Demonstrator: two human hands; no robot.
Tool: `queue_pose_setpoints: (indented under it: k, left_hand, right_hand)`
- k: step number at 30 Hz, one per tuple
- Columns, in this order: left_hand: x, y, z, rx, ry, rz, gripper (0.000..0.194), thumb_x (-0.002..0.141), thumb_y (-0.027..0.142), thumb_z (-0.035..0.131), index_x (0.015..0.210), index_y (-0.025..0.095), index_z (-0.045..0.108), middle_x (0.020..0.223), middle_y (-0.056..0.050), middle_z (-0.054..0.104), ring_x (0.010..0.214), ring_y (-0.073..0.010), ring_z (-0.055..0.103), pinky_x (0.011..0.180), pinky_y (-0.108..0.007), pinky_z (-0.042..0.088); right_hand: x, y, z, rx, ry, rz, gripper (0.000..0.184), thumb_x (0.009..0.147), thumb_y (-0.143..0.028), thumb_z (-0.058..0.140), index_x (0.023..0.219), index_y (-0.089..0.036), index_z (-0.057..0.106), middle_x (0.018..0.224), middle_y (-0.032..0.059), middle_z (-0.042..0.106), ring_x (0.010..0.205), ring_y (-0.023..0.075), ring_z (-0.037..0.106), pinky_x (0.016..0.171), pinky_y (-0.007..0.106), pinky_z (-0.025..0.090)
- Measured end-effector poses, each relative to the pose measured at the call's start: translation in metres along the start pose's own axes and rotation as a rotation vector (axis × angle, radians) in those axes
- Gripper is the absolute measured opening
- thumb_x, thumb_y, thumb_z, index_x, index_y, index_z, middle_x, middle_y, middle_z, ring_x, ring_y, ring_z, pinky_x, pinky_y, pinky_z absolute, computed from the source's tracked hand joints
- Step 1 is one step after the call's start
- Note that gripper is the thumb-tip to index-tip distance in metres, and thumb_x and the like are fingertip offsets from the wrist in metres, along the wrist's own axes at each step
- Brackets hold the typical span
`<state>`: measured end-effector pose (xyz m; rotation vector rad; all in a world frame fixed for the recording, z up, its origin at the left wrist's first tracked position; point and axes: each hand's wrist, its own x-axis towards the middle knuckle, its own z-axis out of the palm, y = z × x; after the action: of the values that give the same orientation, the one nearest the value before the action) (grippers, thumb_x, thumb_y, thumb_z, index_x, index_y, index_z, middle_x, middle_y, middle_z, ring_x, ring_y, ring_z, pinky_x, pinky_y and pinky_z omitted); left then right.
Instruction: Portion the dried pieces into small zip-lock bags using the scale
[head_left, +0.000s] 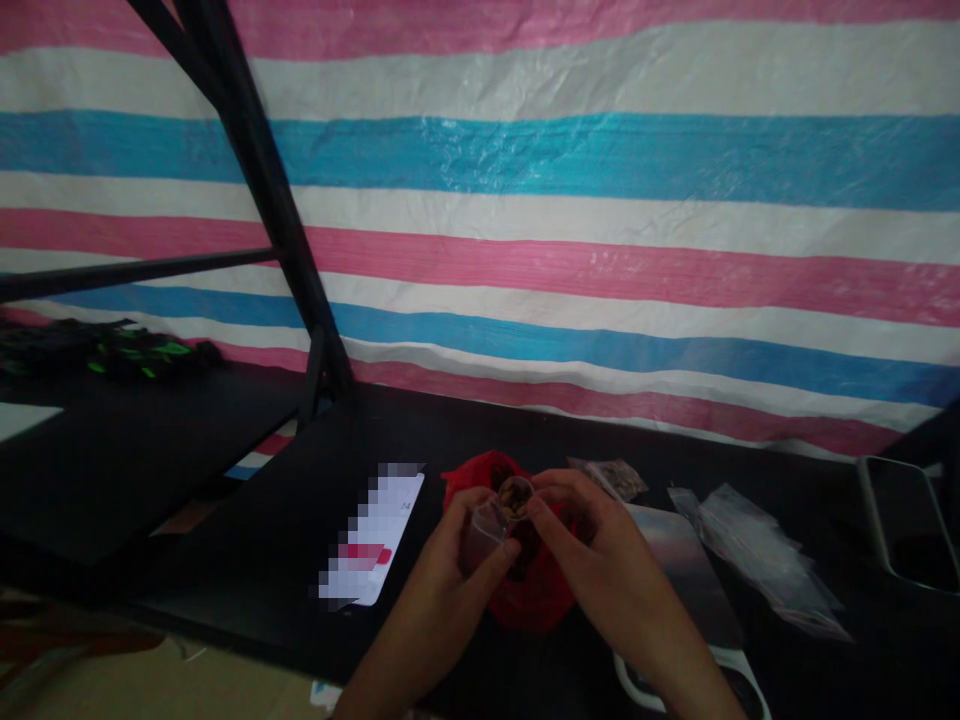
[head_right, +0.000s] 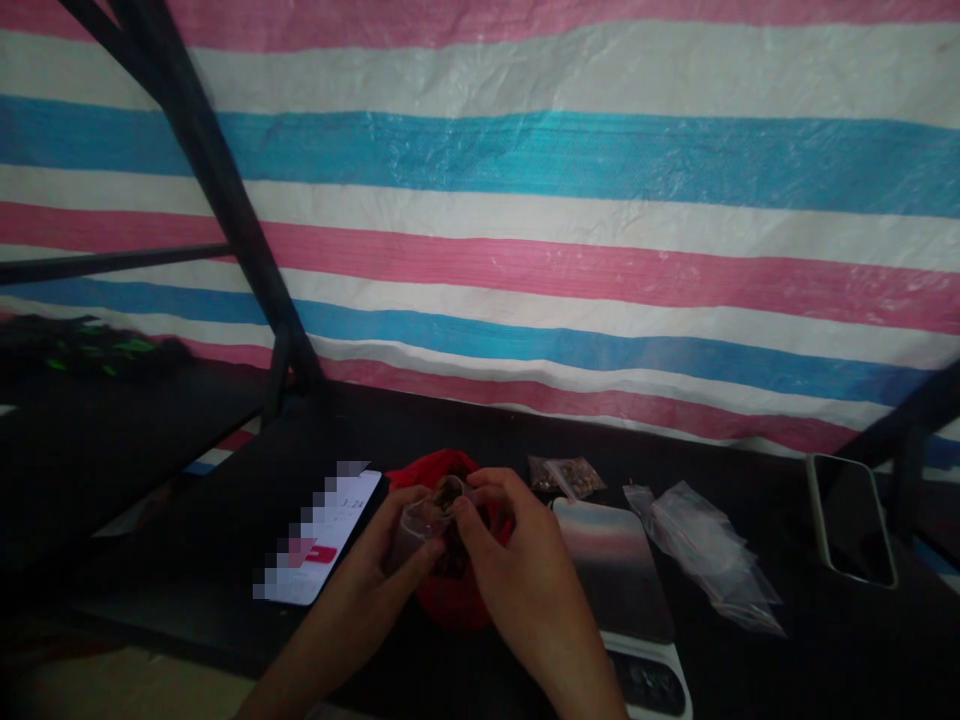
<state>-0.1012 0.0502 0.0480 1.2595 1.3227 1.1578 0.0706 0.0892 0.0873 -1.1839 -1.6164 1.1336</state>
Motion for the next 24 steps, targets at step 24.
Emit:
queue_pose_setpoints:
  k: [24]
  left_hand:
    - [0.004, 0.000, -0.008, 0.082, 0.356, 0.190, 0.042, 0.092, 0.044, 0.068, 0.129, 0.026, 0.058, 0.123, -0.007, 0.071, 0.115, -0.0263, 0.069, 0.102, -0.038, 0.055]
  right_hand:
    - [0.007, 0.010, 0.011, -0.480, 0.154, -0.223, 0.021, 0.095, -0.017, 0.070, 0.114, -0.026, 0.074, 0.121, 0.0070, 0.077, 0.115, 0.0288, 0.068, 0.104, 0.044, 0.051]
